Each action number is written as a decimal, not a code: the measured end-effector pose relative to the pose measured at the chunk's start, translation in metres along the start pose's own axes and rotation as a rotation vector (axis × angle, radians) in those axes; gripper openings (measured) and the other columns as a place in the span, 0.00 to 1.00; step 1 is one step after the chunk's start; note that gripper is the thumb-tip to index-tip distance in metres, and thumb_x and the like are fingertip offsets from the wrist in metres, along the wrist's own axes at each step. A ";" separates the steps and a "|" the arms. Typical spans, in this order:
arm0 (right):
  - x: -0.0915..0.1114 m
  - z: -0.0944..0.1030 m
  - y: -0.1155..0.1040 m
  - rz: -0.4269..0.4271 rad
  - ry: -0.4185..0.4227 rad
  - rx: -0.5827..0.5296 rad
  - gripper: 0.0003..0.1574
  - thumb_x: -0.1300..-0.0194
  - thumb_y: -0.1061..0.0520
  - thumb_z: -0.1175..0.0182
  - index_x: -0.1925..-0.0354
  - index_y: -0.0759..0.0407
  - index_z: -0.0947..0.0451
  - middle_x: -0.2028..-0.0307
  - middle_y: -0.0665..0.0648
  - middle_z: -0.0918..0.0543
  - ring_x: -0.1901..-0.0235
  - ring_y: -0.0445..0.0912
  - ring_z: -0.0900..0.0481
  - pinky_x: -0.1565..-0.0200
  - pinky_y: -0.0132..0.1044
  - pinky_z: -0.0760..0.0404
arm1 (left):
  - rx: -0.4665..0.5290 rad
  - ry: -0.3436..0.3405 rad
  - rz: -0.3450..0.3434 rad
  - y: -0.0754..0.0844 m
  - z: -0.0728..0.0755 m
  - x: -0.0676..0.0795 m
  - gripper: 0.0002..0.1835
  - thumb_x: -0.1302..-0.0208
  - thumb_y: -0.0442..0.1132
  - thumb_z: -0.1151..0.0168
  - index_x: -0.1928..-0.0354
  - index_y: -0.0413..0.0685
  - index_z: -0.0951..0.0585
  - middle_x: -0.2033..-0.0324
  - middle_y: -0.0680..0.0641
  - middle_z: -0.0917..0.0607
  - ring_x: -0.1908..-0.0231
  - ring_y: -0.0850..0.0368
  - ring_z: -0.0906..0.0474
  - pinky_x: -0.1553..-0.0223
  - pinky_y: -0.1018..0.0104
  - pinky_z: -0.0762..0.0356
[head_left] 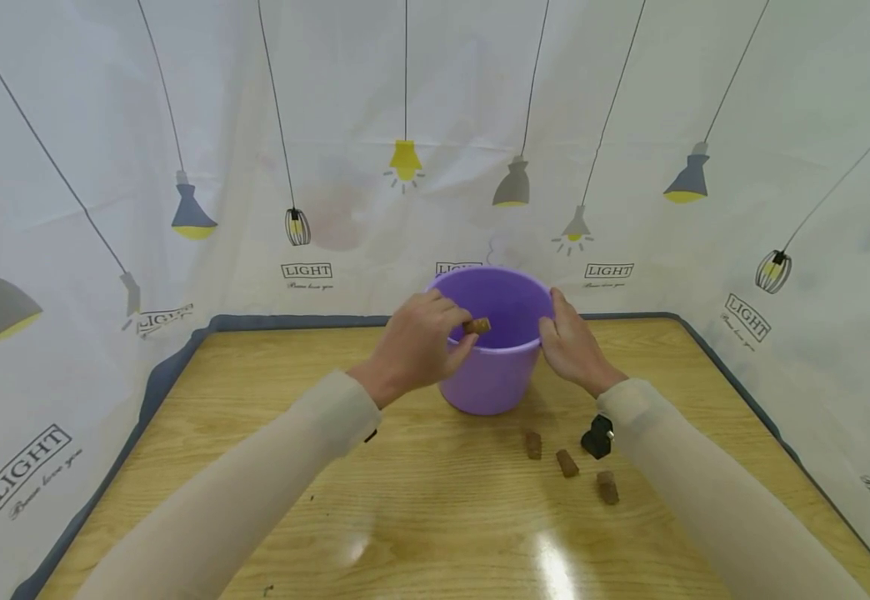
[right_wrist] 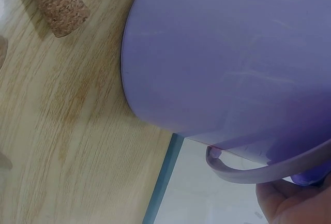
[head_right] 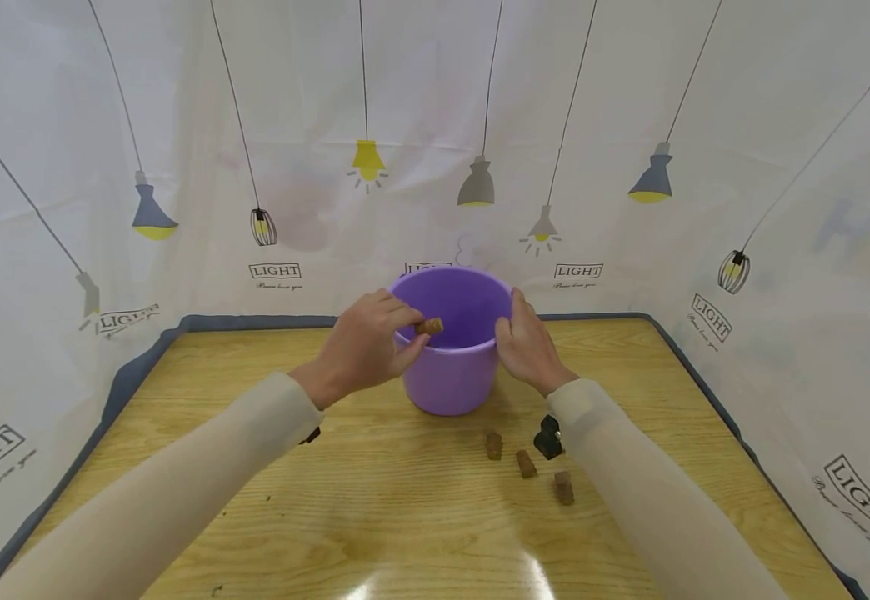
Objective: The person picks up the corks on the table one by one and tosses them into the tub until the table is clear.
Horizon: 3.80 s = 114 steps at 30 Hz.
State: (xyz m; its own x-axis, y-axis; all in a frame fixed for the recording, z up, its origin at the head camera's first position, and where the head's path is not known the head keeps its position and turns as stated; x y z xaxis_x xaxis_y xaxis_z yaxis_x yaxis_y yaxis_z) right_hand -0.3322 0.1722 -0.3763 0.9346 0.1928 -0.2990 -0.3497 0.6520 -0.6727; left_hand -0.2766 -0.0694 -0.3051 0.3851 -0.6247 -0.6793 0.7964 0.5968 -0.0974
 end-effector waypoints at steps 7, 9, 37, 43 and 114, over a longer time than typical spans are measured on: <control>0.001 0.000 -0.001 -0.008 -0.001 -0.009 0.41 0.21 0.54 0.66 0.20 0.70 0.65 0.22 0.73 0.51 0.22 0.63 0.54 0.24 0.60 0.53 | -0.012 -0.031 0.033 -0.006 -0.003 -0.005 0.06 0.37 0.40 0.30 0.66 0.44 0.12 0.69 0.50 0.12 0.67 0.55 0.21 0.63 0.63 0.21; 0.001 0.000 -0.001 -0.007 0.002 -0.008 0.41 0.21 0.55 0.66 0.20 0.70 0.65 0.22 0.73 0.50 0.22 0.64 0.54 0.24 0.60 0.52 | -0.020 -0.038 0.039 -0.007 -0.004 -0.006 0.07 0.37 0.40 0.30 0.66 0.44 0.12 0.69 0.50 0.12 0.67 0.55 0.21 0.63 0.63 0.22; 0.000 0.001 0.000 -0.011 -0.001 -0.005 0.42 0.21 0.54 0.65 0.20 0.70 0.65 0.22 0.73 0.51 0.22 0.63 0.54 0.24 0.60 0.52 | -0.064 -0.154 0.116 -0.022 -0.028 -0.018 0.09 0.33 0.43 0.33 0.61 0.44 0.12 0.64 0.47 0.10 0.61 0.52 0.19 0.52 0.58 0.21; 0.001 0.001 -0.001 -0.004 0.000 -0.006 0.42 0.21 0.54 0.66 0.20 0.70 0.66 0.22 0.73 0.52 0.22 0.63 0.54 0.24 0.60 0.53 | -0.080 -0.198 0.147 -0.024 -0.033 -0.018 0.10 0.32 0.44 0.33 0.60 0.45 0.11 0.63 0.48 0.10 0.60 0.53 0.20 0.52 0.59 0.21; 0.003 0.002 -0.003 -0.031 -0.022 -0.015 0.44 0.21 0.49 0.68 0.19 0.67 0.68 0.20 0.69 0.56 0.21 0.61 0.58 0.23 0.58 0.54 | 0.453 -0.032 0.732 -0.060 -0.048 0.018 0.35 0.23 0.57 0.52 0.26 0.39 0.33 0.28 0.39 0.29 0.27 0.43 0.37 0.26 0.48 0.41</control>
State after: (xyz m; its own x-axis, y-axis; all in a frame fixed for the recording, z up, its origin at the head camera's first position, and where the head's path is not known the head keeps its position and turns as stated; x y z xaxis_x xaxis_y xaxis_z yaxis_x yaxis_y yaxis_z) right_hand -0.3280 0.1724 -0.3743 0.9462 0.1889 -0.2626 -0.3211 0.6470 -0.6915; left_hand -0.3399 -0.0924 -0.3465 0.8815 -0.1790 -0.4369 0.4496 0.6007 0.6610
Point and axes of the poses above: each hand's wrist, its own x-axis away from the middle knuckle, its own z-axis out of the back of the hand, y = z × x, the point moved 3 cm from there along -x, towards the middle knuckle
